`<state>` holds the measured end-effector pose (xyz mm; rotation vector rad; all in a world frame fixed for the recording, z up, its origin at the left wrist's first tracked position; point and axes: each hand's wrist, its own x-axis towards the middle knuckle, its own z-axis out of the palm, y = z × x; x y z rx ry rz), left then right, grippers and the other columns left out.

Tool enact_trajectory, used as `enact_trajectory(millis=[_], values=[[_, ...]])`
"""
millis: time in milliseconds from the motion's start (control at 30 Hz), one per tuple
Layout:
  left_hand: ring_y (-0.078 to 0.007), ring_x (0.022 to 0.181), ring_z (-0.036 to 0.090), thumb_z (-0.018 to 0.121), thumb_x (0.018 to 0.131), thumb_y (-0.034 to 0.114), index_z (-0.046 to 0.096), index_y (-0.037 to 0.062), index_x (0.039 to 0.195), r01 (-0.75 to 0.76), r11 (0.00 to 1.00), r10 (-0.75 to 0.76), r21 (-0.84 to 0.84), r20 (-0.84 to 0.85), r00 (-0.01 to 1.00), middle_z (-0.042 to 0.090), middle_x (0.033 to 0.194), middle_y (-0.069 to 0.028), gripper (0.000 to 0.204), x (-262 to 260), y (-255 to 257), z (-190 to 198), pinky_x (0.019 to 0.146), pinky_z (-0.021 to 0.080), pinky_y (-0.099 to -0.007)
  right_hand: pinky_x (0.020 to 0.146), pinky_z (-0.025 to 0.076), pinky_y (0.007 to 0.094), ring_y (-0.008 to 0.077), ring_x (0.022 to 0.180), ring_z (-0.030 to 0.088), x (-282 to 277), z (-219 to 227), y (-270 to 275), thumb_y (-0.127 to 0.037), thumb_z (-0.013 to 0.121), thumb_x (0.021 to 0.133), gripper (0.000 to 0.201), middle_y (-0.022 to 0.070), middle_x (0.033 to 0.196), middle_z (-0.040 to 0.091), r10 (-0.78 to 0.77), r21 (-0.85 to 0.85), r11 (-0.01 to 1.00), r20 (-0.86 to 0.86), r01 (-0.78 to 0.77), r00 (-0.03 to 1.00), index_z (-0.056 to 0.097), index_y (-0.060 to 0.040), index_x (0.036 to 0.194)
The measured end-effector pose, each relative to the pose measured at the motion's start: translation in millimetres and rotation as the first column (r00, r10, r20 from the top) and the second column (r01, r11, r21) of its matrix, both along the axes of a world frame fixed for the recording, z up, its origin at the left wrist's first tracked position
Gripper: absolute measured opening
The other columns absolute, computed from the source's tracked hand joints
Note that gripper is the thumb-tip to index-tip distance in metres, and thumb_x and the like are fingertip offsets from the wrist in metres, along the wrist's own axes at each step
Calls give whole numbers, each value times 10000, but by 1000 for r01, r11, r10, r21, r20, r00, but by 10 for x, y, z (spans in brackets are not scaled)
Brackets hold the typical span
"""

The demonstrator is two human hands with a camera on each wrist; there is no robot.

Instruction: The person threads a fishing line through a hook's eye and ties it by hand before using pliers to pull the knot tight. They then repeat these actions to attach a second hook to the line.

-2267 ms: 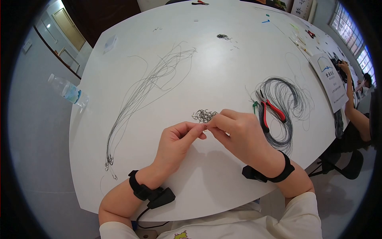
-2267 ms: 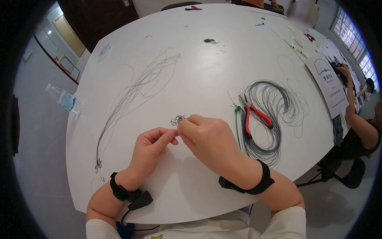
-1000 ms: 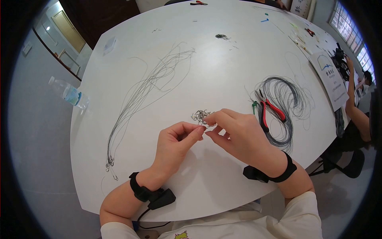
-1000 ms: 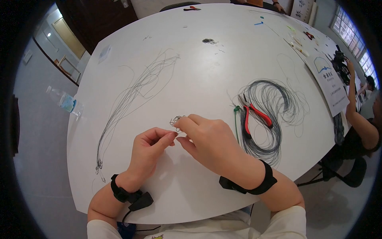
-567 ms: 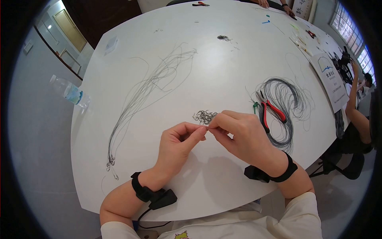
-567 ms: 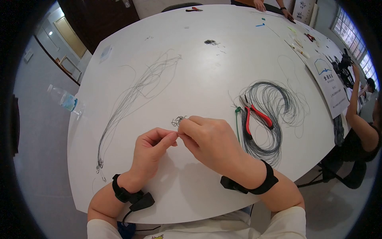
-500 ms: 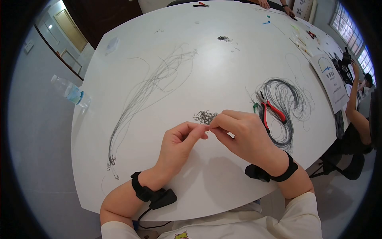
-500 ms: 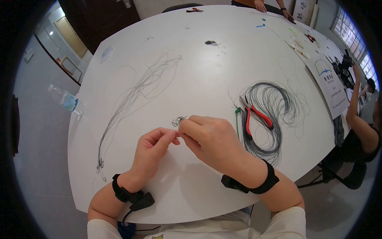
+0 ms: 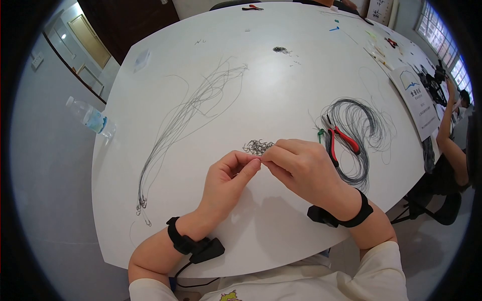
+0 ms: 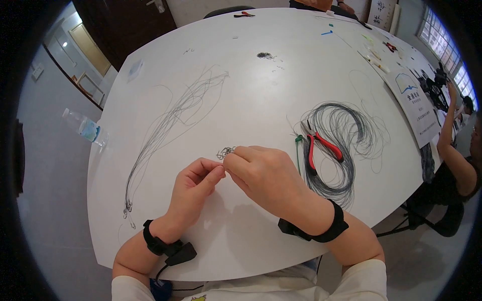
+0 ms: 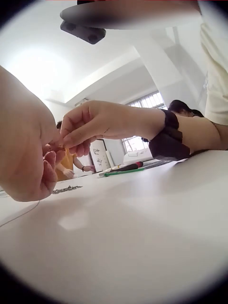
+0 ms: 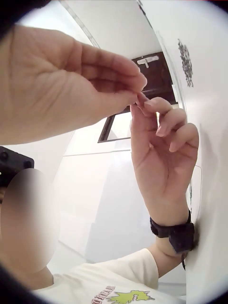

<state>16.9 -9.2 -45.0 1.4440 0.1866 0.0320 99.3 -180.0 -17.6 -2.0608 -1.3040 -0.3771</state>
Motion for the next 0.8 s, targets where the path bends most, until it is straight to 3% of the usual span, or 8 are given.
enact_trajectory(millis=[100,267,367,633,800], values=[[1,712,447,667,959,183,674,64,999,-8,1000,8,-26,-3,1000,635,869,47,126,-3,4,18,605,335,-175,571,502,366,255,676,625,1,-3,0,-72,690,813,130,68,728,582,14,4,1000,-5,-14,1000,560,-59,808],[0,683,426,679,949,175,676,63,966,-27,999,28,-43,16,999,629,849,47,114,0,5,-1,589,321,-173,573,503,369,272,663,631,-4,-20,-9,-71,677,840,105,77,756,610,5,34,999,-155,0,988,574,-51,834],[5,682,421,682,947,175,678,62,969,-25,999,25,-30,24,999,629,846,46,115,-3,15,-1,581,311,-172,574,499,371,274,666,630,2,-22,-7,-67,674,837,103,80,756,609,19,41,999,-125,-14,992,573,-48,841],[-53,832,583,680,937,79,677,30,957,3,1000,-3,-4,-1,1000,671,890,0,54,4,55,-23,760,444,-206,583,499,376,273,675,629,9,10,-27,-53,669,821,96,81,751,605,29,1,1000,-98,-29,995,573,-49,828],[-44,821,574,684,934,79,675,33,954,8,1000,-8,27,-3,1000,670,888,6,51,7,73,-41,753,441,-204,575,497,369,269,675,629,15,20,-33,-49,669,814,94,77,743,603,43,-8,999,-111,-44,993,576,-53,828]])
